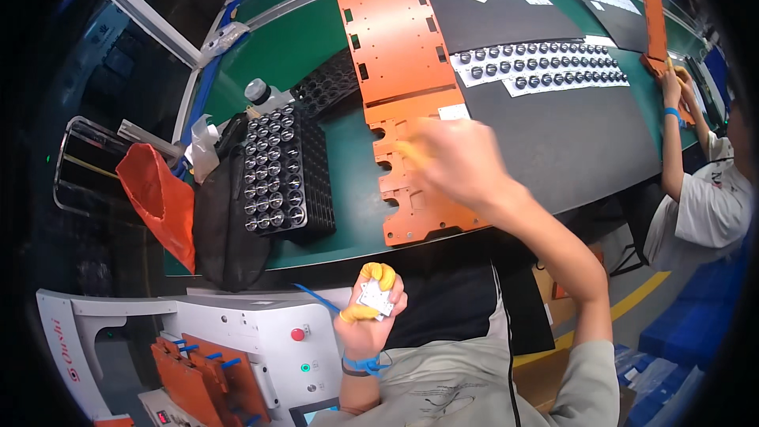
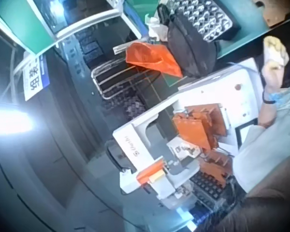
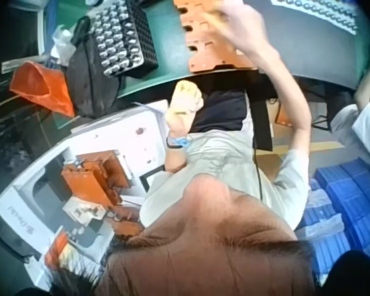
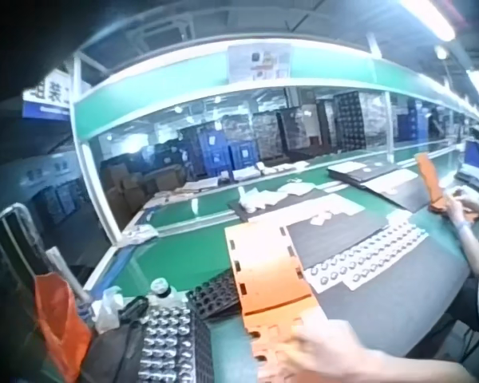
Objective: The person places small white square components onto an orange circuit board, then inserts cylindrical cells into the board's slots. They use a machine to press the board and repeat the process with another board, handling components one at a time.
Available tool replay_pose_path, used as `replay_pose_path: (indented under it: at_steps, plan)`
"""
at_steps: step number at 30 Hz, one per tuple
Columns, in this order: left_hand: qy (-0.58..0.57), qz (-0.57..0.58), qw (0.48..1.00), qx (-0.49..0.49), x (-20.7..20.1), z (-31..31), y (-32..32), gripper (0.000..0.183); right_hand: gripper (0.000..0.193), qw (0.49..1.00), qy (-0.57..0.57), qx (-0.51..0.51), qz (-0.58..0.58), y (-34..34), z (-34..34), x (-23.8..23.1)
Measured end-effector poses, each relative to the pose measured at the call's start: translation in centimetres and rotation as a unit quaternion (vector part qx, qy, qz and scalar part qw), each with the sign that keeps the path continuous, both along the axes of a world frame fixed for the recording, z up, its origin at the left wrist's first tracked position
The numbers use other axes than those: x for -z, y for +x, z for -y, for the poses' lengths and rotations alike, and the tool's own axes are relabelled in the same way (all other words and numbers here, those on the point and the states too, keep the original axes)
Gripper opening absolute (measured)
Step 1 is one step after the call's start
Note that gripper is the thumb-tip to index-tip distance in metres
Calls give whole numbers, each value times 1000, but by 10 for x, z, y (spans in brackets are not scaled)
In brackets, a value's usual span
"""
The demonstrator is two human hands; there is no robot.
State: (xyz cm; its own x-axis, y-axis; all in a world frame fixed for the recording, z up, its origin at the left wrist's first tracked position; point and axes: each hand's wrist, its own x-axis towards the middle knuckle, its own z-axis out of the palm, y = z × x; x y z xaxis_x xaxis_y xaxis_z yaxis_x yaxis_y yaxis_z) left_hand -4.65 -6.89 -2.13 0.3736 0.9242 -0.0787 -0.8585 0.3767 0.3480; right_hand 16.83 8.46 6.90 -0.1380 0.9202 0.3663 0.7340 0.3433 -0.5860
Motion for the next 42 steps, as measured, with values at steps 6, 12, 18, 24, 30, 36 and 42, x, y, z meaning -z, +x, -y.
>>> replay_pose_path:
  at_steps: [6, 12, 18, 24, 30, 36, 42]
  plan:
    - [-132, 42, 990, 7, -21, -8, -5, 72, 28, 989, 105, -89, -49, -107, -60, 0]
    - [-59, 16, 998, 26, 8, -5, -16, 69, 26, 993, 53, -74, 81, -136, -79, -5]
    - [-8, -54, 997, 55, 4, -10, -12, 69, 29, 987, 79, -71, 120, -142, -83, -5]
    - [44, -125, 991, 28, -9, -11, -4, 73, 27, 995, -21, -70, 66, -133, -86, -15]
    - [89, -153, 984, -20, -9, -21, 3, 66, 26, 974, -81, -99, -189, -95, -23, -29]
    - [61, -150, 987, -23, -27, -37, 18, 64, 23, 930, -10, -196, -311, -30, 52, -26]
    - [115, -245, 960, -67, -43, -41, 37, 83, 29, 928, -42, -202, -310, -8, 86, -7]
